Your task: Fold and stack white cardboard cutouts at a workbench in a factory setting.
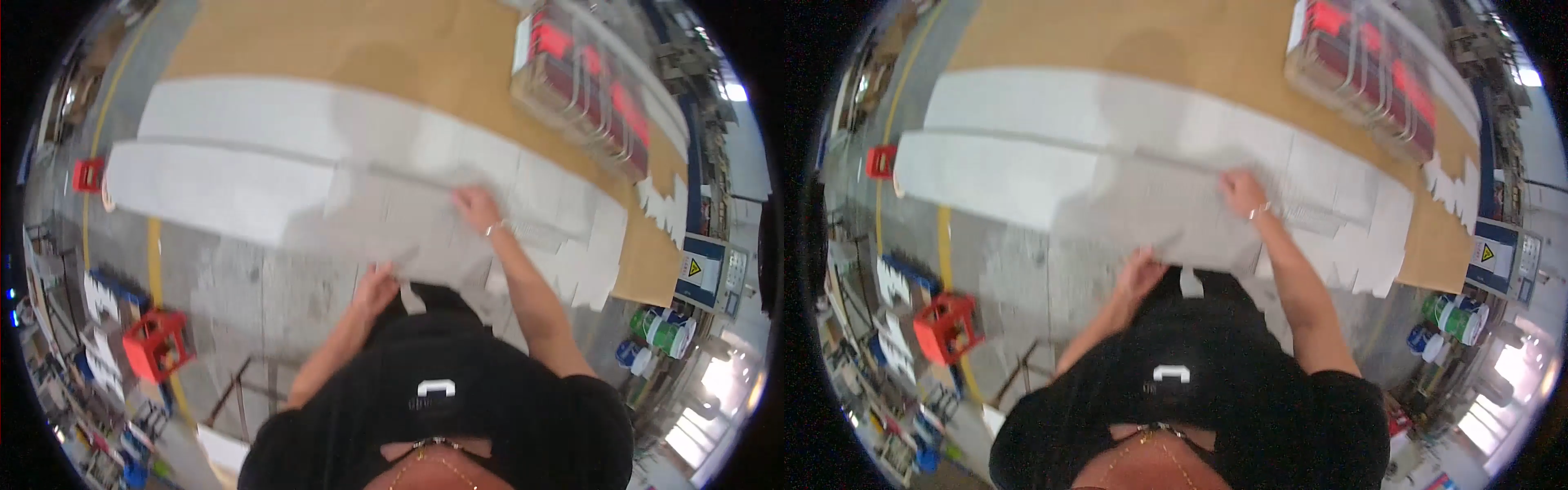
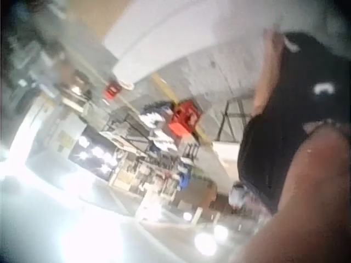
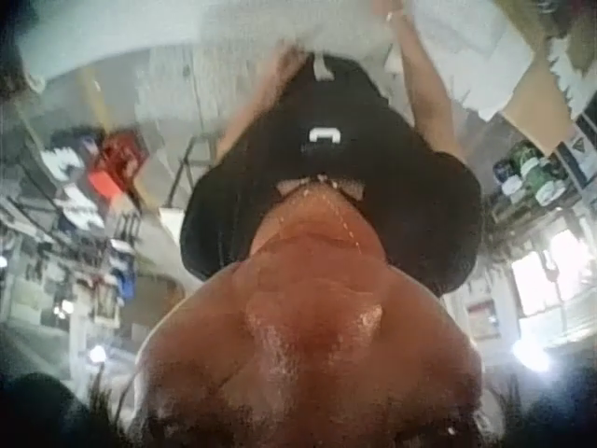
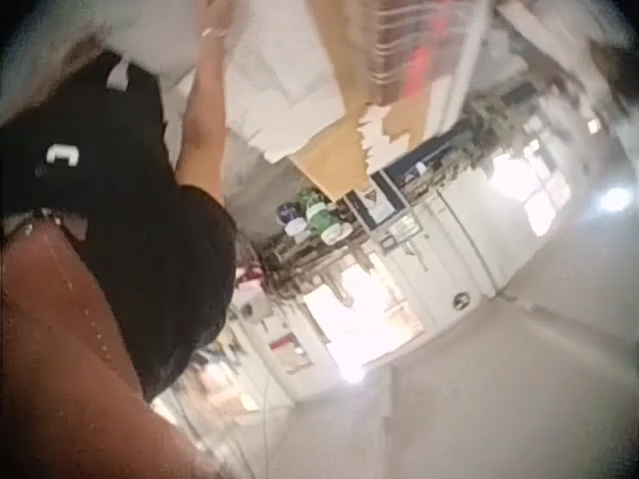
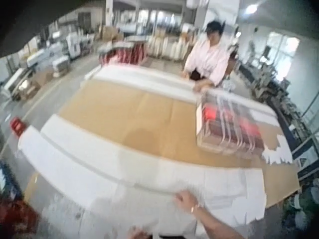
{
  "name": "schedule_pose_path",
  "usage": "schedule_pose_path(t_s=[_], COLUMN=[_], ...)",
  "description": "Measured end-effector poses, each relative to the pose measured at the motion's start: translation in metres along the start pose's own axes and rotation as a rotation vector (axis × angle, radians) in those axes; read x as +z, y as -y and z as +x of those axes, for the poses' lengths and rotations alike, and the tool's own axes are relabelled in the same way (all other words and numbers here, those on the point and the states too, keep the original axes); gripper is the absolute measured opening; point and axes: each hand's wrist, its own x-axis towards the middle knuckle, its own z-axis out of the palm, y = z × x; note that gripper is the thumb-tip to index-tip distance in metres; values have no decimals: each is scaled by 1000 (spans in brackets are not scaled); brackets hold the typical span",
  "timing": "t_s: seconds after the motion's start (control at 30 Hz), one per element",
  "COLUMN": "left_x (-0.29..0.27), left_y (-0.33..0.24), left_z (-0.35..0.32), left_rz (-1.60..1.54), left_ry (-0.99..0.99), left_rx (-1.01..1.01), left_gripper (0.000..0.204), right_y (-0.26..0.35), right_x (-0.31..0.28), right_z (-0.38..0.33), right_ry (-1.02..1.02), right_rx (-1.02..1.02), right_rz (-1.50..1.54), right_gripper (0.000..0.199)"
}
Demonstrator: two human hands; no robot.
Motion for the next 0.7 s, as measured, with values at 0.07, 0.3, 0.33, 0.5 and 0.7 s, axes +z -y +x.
schedule_pose_path(t_s=[0.07,0.3,0.33,0.5,0.7], left_x=[-2,27,28,23,56], left_y=[16,62,68,90,152], left_z=[5,-9,-4,19,56], left_rz=[-100,113,112,246,306], left_ry=[29,115,123,-59,22], left_rx=[-11,178,188,403,420], left_gripper=[53,41,41,49,40], right_y=[-15,-17,-20,-81,-232], right_x=[11,12,9,-27,-126], right_z=[-10,-28,-28,-60,-201], right_ry=[-59,-38,3,-271,-523], right_rx=[-120,-171,-162,-233,5], right_rz=[65,114,138,27,-250], right_gripper=[26,27,31,48,50])
